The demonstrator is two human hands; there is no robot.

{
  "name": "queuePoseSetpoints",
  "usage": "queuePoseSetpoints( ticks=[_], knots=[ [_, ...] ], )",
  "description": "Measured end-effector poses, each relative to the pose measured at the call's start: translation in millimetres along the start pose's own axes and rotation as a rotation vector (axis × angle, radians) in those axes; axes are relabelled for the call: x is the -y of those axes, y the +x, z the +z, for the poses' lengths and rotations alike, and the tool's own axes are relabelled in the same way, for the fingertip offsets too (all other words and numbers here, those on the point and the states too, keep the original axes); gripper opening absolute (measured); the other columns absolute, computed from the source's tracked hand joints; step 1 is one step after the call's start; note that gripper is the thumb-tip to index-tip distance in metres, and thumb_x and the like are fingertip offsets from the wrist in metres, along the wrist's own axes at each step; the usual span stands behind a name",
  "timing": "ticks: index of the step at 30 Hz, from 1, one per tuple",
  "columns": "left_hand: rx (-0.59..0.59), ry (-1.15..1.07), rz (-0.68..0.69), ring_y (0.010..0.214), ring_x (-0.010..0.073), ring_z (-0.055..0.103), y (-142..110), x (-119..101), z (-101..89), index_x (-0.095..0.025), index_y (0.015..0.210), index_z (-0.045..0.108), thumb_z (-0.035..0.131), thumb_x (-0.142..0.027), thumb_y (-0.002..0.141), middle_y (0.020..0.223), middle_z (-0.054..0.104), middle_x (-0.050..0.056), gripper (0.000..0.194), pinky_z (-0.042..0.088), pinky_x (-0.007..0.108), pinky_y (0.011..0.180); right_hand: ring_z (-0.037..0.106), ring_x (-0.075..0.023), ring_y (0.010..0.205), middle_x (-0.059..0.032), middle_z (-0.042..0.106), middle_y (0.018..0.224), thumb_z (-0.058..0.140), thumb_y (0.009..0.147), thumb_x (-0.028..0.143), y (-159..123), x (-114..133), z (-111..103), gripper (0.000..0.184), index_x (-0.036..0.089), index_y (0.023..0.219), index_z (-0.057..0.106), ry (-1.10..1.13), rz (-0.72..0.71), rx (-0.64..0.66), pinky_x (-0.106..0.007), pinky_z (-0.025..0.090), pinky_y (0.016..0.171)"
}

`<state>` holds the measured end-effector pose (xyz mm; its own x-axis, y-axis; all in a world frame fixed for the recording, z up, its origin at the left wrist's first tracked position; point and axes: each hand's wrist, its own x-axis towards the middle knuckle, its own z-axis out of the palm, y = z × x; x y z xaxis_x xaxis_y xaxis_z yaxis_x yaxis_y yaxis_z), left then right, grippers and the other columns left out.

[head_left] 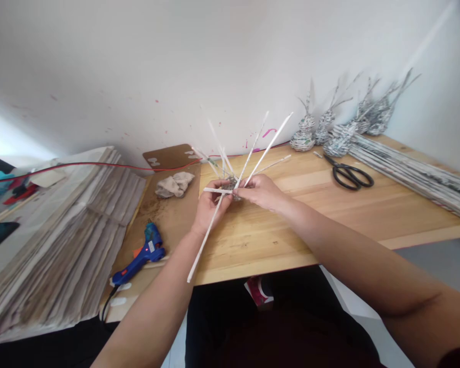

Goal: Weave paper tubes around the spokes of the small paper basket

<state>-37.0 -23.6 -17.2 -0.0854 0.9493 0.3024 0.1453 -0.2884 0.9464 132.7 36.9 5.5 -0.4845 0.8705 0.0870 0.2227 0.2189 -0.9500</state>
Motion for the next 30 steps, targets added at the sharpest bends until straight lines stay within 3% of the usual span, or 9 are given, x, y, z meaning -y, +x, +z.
queuePoseSetpoints(
  ticks=[3,7,14,21,26,30],
  knots=[
    [0.024,-0.073,-0.008,0.097,0.0171,0.064,0.4,-2.7,-2.0,-0.023,0.12,0.056,0.079,-0.034,0.073,0.114,0.063,0.006,0.054,0.054,0.029,0.085,0.053,-0.0129,0.061,0.0006,0.06,0.06,0.066,0.072,0.038,1.3,-2.6,0.0,0.024,0.015,0.067,0.068,0.005,-0.021,-0.032,-0.026,0.037,0.059],
    [0.012,-0.065,-0.028,0.098,0.0183,0.065,2.0,-2.4,-7.1,-0.025,0.128,0.055,0.083,-0.034,0.068,0.115,0.059,0.007,0.066,0.055,0.03,0.085,0.05,-0.0121,0.058,0.0022,0.057,0.058,0.064,0.072,0.039,2.1,-4.3,-0.5,0.023,0.016,0.066,0.063,-0.023,-0.02,-0.044,-0.026,0.036,0.058],
    [-0.165,0.191,0.07,0.086,0.0143,0.058,3.7,-8.3,-16.4,-0.021,0.112,0.07,0.078,-0.031,0.073,0.104,0.061,0.007,0.041,0.05,0.021,0.066,0.048,-0.0118,0.055,0.0032,0.052,0.053,0.064,0.072,0.039,3.0,-4.0,-4.0,0.024,0.017,0.063,0.06,-0.015,0.013,-0.051,-0.026,0.034,0.056],
    [0.022,-0.014,0.048,0.094,0.0174,0.065,2.0,-15.5,-19.5,-0.019,0.116,0.069,0.076,-0.036,0.078,0.101,0.071,0.007,0.042,0.053,0.029,0.084,0.051,-0.0126,0.058,0.0017,0.057,0.058,0.064,0.072,0.039,3.8,-7.9,-3.5,0.024,0.016,0.066,0.061,-0.042,-0.005,0.015,-0.025,0.035,0.056],
    [-0.047,0.085,0.03,0.083,0.0145,0.066,5.2,-10.1,-20.1,-0.018,0.105,0.073,0.075,-0.036,0.079,0.105,0.073,0.007,0.033,0.052,0.025,0.073,0.051,-0.0117,0.058,0.0019,0.058,0.059,0.065,0.072,0.039,3.2,-8.9,-3.6,0.024,0.016,0.068,0.063,-0.026,-0.014,0.077,-0.025,0.035,0.056],
    [-0.066,0.203,0.095,0.086,0.0163,0.067,6.6,-6.7,-21.0,-0.018,0.105,0.073,0.073,-0.033,0.079,0.104,0.074,0.007,0.029,0.051,0.024,0.069,0.049,-0.0108,0.057,0.0019,0.058,0.059,0.065,0.073,0.039,2.4,-7.3,-4.4,0.025,0.015,0.069,0.063,-0.016,-0.021,0.093,-0.024,0.035,0.056]
  ],
)
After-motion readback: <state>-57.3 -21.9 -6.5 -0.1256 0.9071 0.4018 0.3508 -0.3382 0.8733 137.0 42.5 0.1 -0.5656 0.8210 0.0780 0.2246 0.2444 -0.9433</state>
